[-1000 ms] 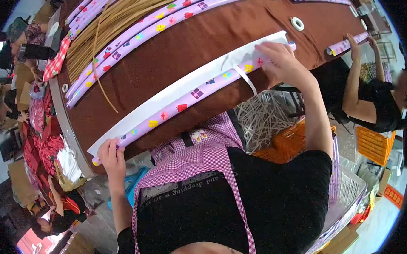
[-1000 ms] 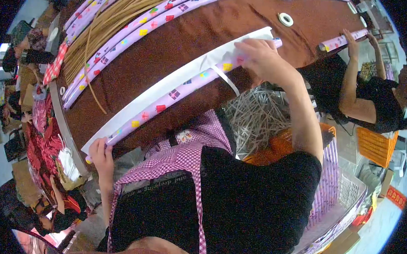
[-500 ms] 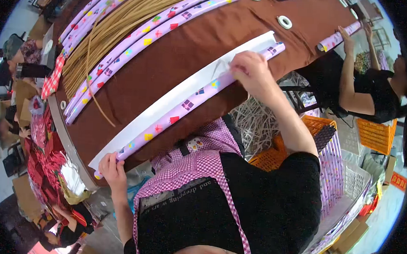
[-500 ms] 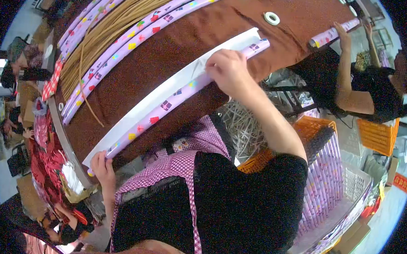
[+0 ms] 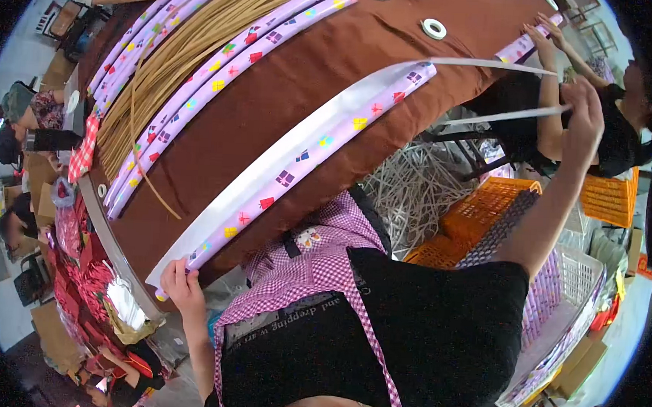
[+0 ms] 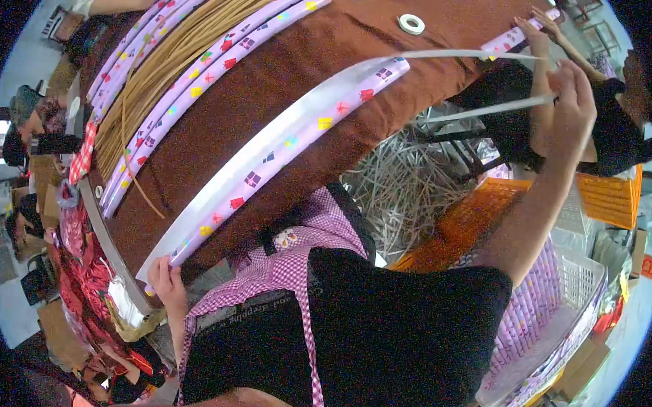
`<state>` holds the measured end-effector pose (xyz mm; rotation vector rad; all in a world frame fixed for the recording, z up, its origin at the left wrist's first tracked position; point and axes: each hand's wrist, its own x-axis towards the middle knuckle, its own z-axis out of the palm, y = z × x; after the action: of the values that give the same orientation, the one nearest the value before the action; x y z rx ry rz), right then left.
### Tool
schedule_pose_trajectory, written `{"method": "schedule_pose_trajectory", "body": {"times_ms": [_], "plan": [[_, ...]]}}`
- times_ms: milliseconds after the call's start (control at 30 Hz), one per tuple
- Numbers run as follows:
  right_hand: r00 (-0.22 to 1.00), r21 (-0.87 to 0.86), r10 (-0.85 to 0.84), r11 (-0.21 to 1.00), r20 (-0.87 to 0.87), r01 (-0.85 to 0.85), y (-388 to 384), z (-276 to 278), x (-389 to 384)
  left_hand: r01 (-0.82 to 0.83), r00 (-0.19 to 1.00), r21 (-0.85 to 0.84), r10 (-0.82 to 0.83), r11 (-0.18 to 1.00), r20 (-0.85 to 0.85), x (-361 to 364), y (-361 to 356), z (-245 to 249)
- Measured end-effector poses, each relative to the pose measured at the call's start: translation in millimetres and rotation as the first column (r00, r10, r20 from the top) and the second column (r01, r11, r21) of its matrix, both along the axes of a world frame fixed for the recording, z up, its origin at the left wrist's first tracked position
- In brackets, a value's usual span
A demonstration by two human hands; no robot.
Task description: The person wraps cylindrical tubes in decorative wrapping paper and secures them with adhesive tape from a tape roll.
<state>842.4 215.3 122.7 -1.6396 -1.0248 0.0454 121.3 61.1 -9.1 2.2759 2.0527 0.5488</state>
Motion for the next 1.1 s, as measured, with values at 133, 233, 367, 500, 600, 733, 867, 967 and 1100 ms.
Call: {"method": "schedule_pose_trajectory", "body": {"times_ms": [133,233,367,500,600,733,867,967,1100], "plan": [[0.974,0.148,-0.08,0.983,-0.21,0.113,-64,-15,33,0.033,0.999,0.055,-0.032,0.998,-0.019,-5,-1,-7],[0.99,0.067,-0.007,0.998,-0.139,0.016,-111,-43,58,0.004,1.0,0.045,-0.005,0.999,0.01,-6,-1,-9],[0.991,-0.335,-0.028,0.942,-0.133,-0.018,-143,-77,22,0.013,1.0,0.074,-0.014,0.997,0.013,-8,-1,-13],[0.976,-0.588,0.152,0.78,-0.156,-0.215,-164,-142,23,-0.005,1.0,0.076,0.004,0.997,0.016,-7,-2,-13],[0.897,-0.63,0.364,0.642,-0.251,-0.437,-162,-197,21,-0.001,1.0,0.07,0.002,0.998,-0.004,-8,-2,-12],[0.851,-0.771,0.513,0.496,-0.111,-0.4,-118,-201,-13,0.007,0.999,0.068,-0.004,0.998,-0.039,-8,-3,-12],[0.837,-0.372,0.456,0.752,-0.304,-0.545,-25,-155,-25,0.011,0.999,0.047,-0.008,0.999,-0.054,-7,-2,-9],[0.816,-0.256,0.514,0.779,-0.264,-0.573,51,-125,-30,0.016,0.999,0.036,-0.015,0.999,-0.043,-7,-2,-8],[0.781,-0.236,0.617,0.749,-0.093,-0.619,143,-134,-44,0.001,1.0,0.049,0.0,0.999,-0.031,-3,-2,-7]]}}
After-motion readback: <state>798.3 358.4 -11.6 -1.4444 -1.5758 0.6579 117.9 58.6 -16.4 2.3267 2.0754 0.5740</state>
